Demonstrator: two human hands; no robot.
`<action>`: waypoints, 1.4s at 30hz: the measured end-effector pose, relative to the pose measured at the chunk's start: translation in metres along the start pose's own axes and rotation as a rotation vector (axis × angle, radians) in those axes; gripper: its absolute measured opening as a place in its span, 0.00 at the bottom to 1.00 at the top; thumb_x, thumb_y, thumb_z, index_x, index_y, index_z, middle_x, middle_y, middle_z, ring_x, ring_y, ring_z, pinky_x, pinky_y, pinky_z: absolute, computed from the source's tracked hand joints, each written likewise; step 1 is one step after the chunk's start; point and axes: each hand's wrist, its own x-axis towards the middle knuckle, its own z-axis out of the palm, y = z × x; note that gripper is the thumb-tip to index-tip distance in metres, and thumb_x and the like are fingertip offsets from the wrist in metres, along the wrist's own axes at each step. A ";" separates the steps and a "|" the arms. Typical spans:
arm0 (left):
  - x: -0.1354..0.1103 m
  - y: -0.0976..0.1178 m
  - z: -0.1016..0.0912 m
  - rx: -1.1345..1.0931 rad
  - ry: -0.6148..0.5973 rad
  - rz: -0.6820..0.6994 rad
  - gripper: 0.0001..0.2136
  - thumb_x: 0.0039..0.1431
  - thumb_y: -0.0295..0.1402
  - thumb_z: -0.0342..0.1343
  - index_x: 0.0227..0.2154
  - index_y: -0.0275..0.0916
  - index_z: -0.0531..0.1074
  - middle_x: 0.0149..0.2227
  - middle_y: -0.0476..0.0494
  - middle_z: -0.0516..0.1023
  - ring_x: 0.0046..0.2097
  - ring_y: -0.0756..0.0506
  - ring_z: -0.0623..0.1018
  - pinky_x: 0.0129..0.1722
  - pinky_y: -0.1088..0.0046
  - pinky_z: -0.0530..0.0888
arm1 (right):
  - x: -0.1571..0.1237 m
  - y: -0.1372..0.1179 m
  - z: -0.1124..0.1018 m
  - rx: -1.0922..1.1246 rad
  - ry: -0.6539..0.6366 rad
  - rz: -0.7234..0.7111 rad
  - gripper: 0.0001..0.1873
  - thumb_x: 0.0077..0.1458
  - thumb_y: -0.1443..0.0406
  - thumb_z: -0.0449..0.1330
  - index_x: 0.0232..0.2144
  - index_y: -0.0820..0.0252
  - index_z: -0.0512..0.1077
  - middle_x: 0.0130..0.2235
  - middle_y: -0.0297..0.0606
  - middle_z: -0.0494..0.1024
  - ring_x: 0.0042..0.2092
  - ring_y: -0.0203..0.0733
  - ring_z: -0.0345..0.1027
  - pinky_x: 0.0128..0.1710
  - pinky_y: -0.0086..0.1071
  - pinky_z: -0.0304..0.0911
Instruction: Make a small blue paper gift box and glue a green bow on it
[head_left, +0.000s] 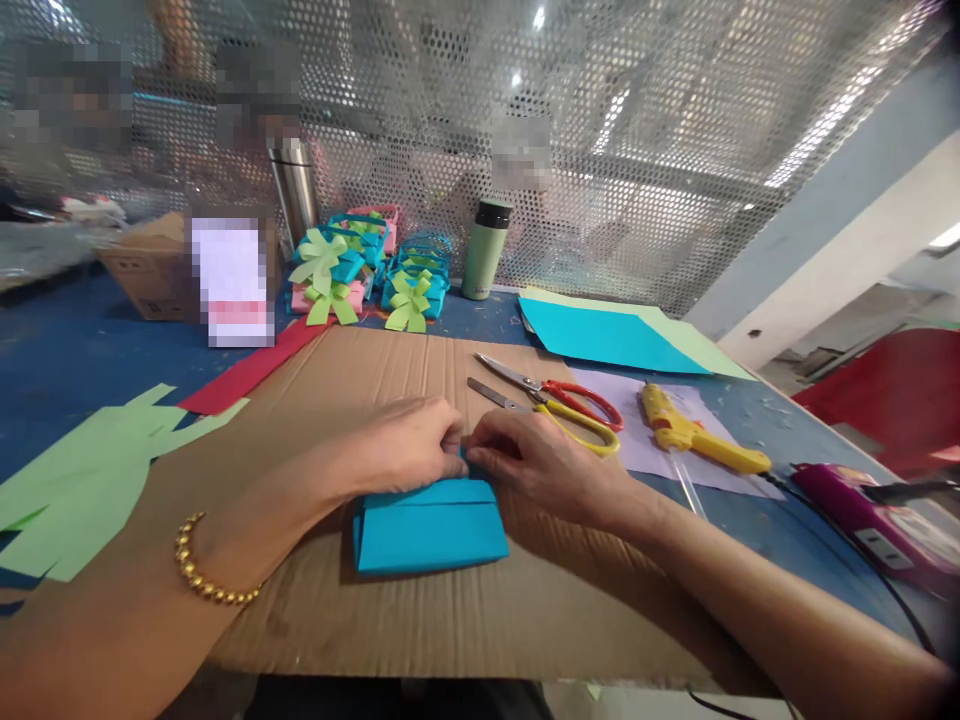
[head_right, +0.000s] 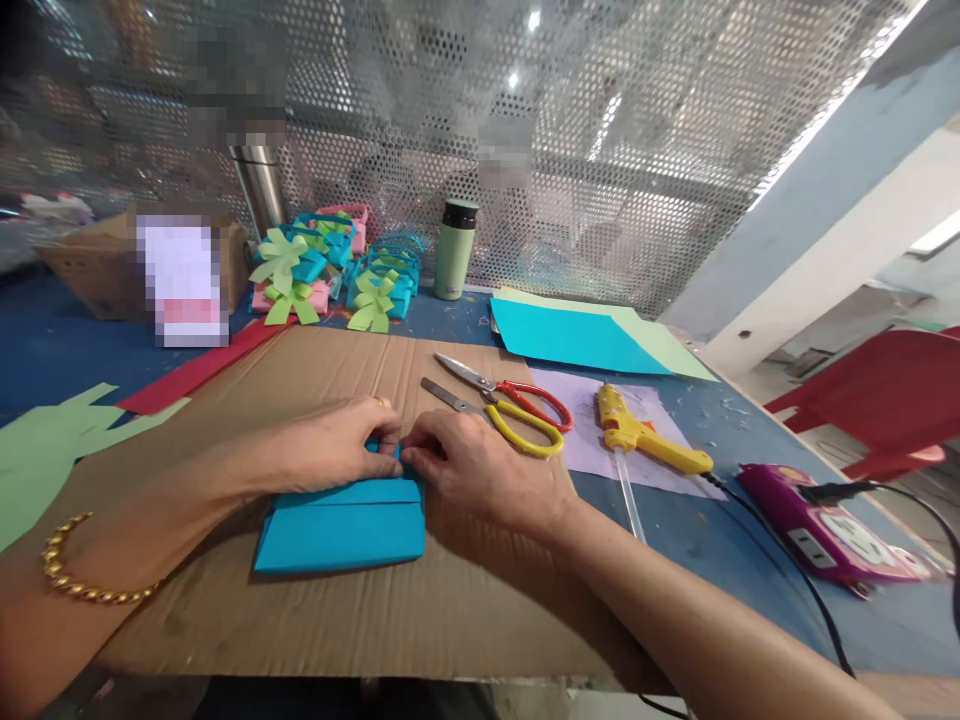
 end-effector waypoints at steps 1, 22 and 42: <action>0.001 -0.001 0.001 -0.004 -0.003 -0.009 0.09 0.51 0.39 0.59 0.28 0.41 0.68 0.31 0.48 0.74 0.36 0.44 0.73 0.29 0.68 0.62 | 0.000 0.001 -0.002 0.015 0.021 -0.017 0.09 0.65 0.62 0.58 0.34 0.60 0.75 0.31 0.34 0.76 0.31 0.35 0.65 0.30 0.29 0.56; 0.001 0.009 -0.012 0.008 -0.060 0.030 0.12 0.52 0.39 0.64 0.25 0.39 0.68 0.28 0.49 0.72 0.32 0.47 0.71 0.27 0.70 0.59 | -0.014 0.011 -0.009 -0.050 -0.023 -0.040 0.09 0.56 0.65 0.62 0.40 0.58 0.79 0.30 0.34 0.78 0.30 0.38 0.67 0.28 0.30 0.58; -0.001 0.008 -0.011 -0.029 -0.044 0.048 0.13 0.52 0.39 0.63 0.23 0.40 0.65 0.27 0.51 0.70 0.32 0.48 0.70 0.28 0.70 0.58 | -0.013 0.014 -0.009 0.085 -0.077 -0.005 0.05 0.58 0.62 0.61 0.35 0.56 0.74 0.27 0.30 0.73 0.29 0.36 0.64 0.26 0.29 0.56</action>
